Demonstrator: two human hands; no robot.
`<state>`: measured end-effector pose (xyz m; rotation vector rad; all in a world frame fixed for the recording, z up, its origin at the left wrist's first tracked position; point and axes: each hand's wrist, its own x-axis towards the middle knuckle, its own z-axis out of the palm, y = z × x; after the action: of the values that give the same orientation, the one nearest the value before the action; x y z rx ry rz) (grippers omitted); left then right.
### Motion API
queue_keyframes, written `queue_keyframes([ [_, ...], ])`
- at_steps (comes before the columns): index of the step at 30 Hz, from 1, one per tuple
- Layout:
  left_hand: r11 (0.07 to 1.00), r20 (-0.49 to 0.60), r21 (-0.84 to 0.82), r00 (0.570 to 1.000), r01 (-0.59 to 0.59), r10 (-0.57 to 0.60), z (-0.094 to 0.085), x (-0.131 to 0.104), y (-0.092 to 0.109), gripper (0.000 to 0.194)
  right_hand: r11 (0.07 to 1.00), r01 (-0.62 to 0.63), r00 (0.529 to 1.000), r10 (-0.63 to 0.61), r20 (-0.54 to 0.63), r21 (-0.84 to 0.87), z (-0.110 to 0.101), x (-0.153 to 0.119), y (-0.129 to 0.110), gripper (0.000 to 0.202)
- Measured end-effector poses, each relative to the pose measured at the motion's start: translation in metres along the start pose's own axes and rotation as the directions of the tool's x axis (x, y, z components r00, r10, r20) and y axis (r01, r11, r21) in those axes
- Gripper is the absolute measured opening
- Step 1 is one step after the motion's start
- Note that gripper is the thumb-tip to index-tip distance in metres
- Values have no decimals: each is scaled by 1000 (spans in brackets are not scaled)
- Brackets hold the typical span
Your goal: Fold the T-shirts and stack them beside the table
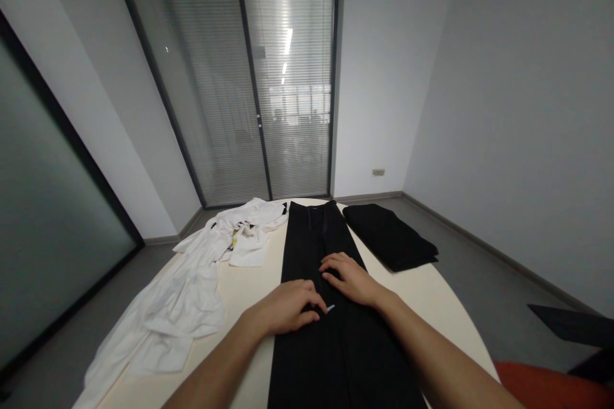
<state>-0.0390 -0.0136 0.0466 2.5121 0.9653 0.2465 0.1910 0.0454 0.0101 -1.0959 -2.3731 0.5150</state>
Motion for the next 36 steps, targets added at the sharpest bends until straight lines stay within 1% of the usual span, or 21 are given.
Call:
queue_keyframes([
  [3,999,-16,26,999,-39,39,4,3,2,11,1000,20,1000,-20,-7,-10,1,0,2,20],
  [6,995,-101,5,990,-103,103,7,6,4,14,999,37,999,-37,-5,-17,1,0,3,20],
  [8,992,-132,22,983,-124,126,10,7,4,14,999,46,999,-46,-2,-4,0,0,3,23],
  [10,990,-128,66,983,-121,129,15,5,4,20,998,54,999,-54,-6,17,-1,0,3,30],
  [12,989,-139,98,983,-109,122,19,2,5,31,998,52,998,-52,-20,27,-2,-1,1,32],
  [15,989,-157,106,980,-105,121,25,-3,7,37,1000,-2,999,2,-53,5,2,1,-5,31],
  [17,988,-141,103,981,-117,131,29,-6,10,40,996,-81,992,78,-99,-25,7,3,-10,31],
  [19,988,-121,106,984,-116,128,33,-9,14,45,984,-170,976,160,-150,-58,12,6,-15,30],
  [21,989,-110,112,988,-99,111,37,-13,19,48,971,-218,965,201,-169,-94,15,9,-19,26],
  [23,990,-100,110,990,-86,97,39,-18,25,51,970,-217,969,200,-142,-110,13,9,-22,22],
  [25,992,-85,95,992,-87,95,40,-24,30,54,978,-190,979,182,-92,-86,9,8,-23,17],
  [27,993,-66,80,993,-92,98,39,-29,35,57,984,-176,983,175,-56,-15,5,5,-22,9],
  [28,992,-56,79,993,-96,101,39,-30,37,57,984,-176,983,178,-46,30,3,4,-21,8],
  [31,985,-36,94,989,-142,145,39,-33,41,52,978,-173,984,176,-18,116,2,1,-16,30],
  [34,976,-20,111,981,-189,192,40,-34,43,52,990,-129,991,131,-25,57,5,0,-13,35],
  [36,976,6,105,981,-192,193,40,-34,43,53,995,-103,993,104,-47,13,7,1,-12,39],
])
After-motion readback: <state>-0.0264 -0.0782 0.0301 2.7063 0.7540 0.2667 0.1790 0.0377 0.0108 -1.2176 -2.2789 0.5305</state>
